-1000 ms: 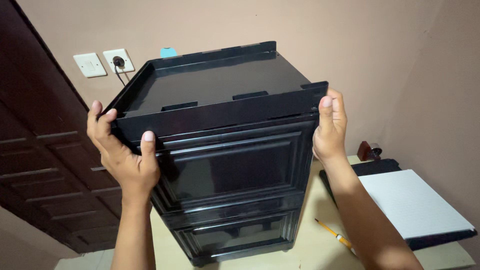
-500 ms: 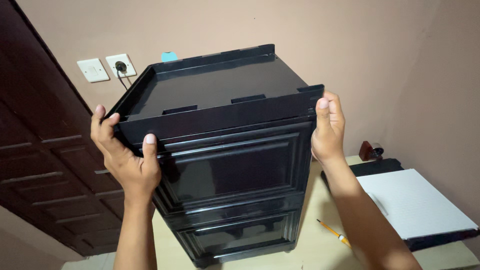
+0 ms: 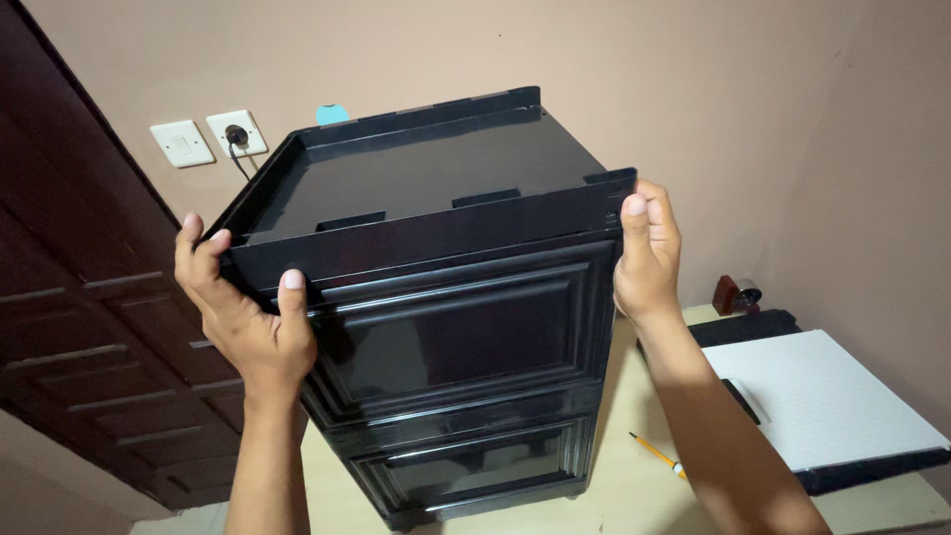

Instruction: The person assembles a black plastic storage unit by attaching white textured panels to the sides and then fitting black drawer fronts onto the stacked unit. The person rotates the unit to align parts and presses them into place.

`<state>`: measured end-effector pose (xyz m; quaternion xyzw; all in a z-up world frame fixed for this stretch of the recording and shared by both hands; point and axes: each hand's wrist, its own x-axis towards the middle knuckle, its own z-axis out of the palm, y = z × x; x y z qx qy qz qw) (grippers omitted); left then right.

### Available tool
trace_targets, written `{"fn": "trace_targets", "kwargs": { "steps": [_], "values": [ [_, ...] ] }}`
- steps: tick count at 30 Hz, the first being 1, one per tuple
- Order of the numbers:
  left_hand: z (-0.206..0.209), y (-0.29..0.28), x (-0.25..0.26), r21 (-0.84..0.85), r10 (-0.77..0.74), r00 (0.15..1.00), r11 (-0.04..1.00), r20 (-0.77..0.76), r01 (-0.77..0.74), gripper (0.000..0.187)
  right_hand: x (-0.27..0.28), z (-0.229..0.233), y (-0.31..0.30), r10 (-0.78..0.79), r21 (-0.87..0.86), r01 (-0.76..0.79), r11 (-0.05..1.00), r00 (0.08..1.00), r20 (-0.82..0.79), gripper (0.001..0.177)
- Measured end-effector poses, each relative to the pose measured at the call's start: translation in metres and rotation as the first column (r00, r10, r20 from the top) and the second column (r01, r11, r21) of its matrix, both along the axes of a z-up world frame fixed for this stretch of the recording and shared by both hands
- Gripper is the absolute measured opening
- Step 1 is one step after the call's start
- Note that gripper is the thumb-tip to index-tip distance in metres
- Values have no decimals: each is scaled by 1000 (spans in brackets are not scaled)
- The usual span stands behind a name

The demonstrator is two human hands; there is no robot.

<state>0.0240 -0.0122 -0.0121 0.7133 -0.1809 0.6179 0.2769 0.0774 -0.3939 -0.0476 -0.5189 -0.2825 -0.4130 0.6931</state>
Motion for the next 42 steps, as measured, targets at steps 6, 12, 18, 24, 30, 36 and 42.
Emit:
{"fn": "trace_targets", "kwargs": {
  "steps": [6, 12, 18, 24, 30, 36, 42],
  "values": [
    [0, 1, 0, 6, 11, 1000, 1000, -4, -11, 56, 0, -1, 0, 2, 1, -2, 1000, 1000, 2, 39],
    [-2, -5, 1, -8, 123, 992, 992, -19, -123, 60, 2, -2, -1, -2, 14, 2, 1000, 1000, -7, 38],
    [-4, -66, 11, 135, 403, 910, 900, 102, -414, 73, 4, -4, -2, -43, 13, 43, 999, 999, 9, 38],
    [4, -184, 8, 406, 97, 995, 909, 21, -97, 67, 7, -3, -4, -43, 25, 43, 999, 999, 4, 34],
    [17, -222, 3, 423, -6, 999, 906, 46, -14, 59, 5, -3, -6, -44, -5, 44, 999, 999, 14, 30],
    [18, -219, 4, 417, -33, 997, 909, 66, 2, 56, 3, -4, -7, -99, -15, 99, 995, 995, -4, 31],
    [20, -221, 1, 395, -53, 997, 918, 56, 26, 53, -4, 1, -2, -87, -2, 87, 996, 996, -7, 32]
  ]
}}
